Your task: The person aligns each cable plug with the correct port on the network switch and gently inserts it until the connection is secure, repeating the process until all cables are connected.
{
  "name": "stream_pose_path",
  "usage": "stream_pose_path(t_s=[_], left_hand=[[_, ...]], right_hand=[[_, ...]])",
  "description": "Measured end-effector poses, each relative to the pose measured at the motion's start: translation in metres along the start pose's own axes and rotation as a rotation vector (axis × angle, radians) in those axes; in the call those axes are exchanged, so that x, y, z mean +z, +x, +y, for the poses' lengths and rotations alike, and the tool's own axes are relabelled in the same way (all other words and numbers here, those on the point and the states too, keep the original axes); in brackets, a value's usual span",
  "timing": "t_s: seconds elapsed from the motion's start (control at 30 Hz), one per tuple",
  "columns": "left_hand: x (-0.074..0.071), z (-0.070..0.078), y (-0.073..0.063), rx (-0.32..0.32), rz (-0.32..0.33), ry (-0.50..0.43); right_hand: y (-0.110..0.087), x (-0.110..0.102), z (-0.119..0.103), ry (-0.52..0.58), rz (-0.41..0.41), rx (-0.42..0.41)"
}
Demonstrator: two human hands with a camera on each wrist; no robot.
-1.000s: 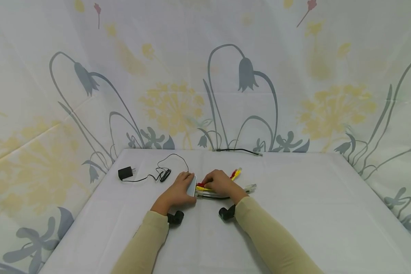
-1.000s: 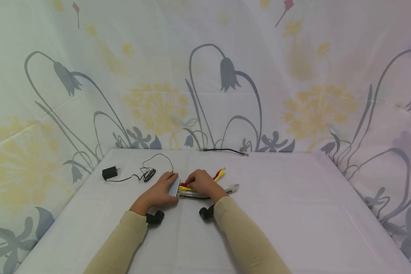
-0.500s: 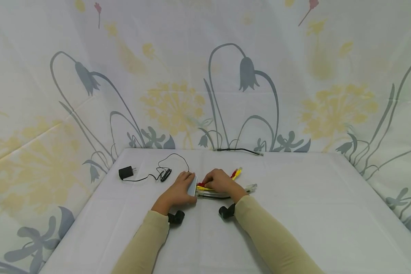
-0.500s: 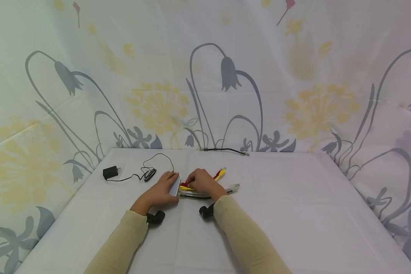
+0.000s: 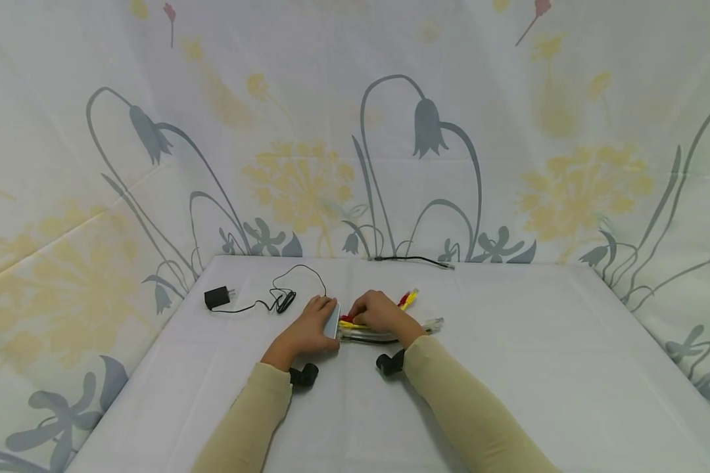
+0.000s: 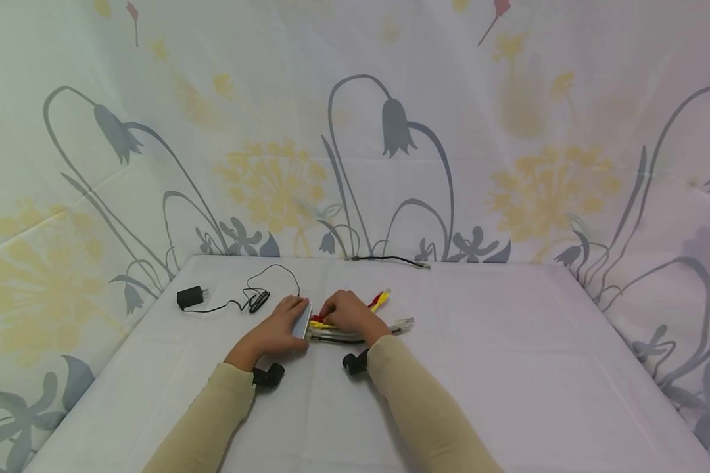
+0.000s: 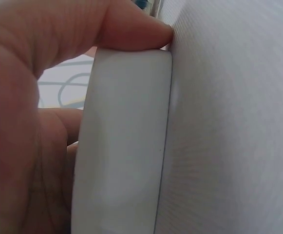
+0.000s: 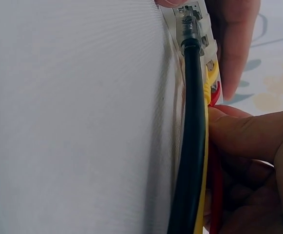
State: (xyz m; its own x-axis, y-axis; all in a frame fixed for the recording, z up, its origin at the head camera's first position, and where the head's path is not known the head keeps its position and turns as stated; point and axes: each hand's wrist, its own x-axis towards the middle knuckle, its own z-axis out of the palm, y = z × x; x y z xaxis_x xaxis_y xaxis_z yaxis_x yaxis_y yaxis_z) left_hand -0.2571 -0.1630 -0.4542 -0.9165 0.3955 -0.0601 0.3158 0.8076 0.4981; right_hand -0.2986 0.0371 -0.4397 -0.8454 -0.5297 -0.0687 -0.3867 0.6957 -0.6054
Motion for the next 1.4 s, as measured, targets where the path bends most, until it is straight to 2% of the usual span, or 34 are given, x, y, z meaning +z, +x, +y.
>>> stream_pose_path(t_s=[0.6,1.4], left_hand=[[-0.0001,-0.0013,-0.0003,0.003,-0.002,0.009],[0.0010,-0.0011,-0.0003,-0.014,0.016,-0.020]], right_hand=[[0.0056,0.0037,0.0020,0.011,-0.011,0.003],[-0.0010,0.0090,0.0058,0.017,0.046,0.054]])
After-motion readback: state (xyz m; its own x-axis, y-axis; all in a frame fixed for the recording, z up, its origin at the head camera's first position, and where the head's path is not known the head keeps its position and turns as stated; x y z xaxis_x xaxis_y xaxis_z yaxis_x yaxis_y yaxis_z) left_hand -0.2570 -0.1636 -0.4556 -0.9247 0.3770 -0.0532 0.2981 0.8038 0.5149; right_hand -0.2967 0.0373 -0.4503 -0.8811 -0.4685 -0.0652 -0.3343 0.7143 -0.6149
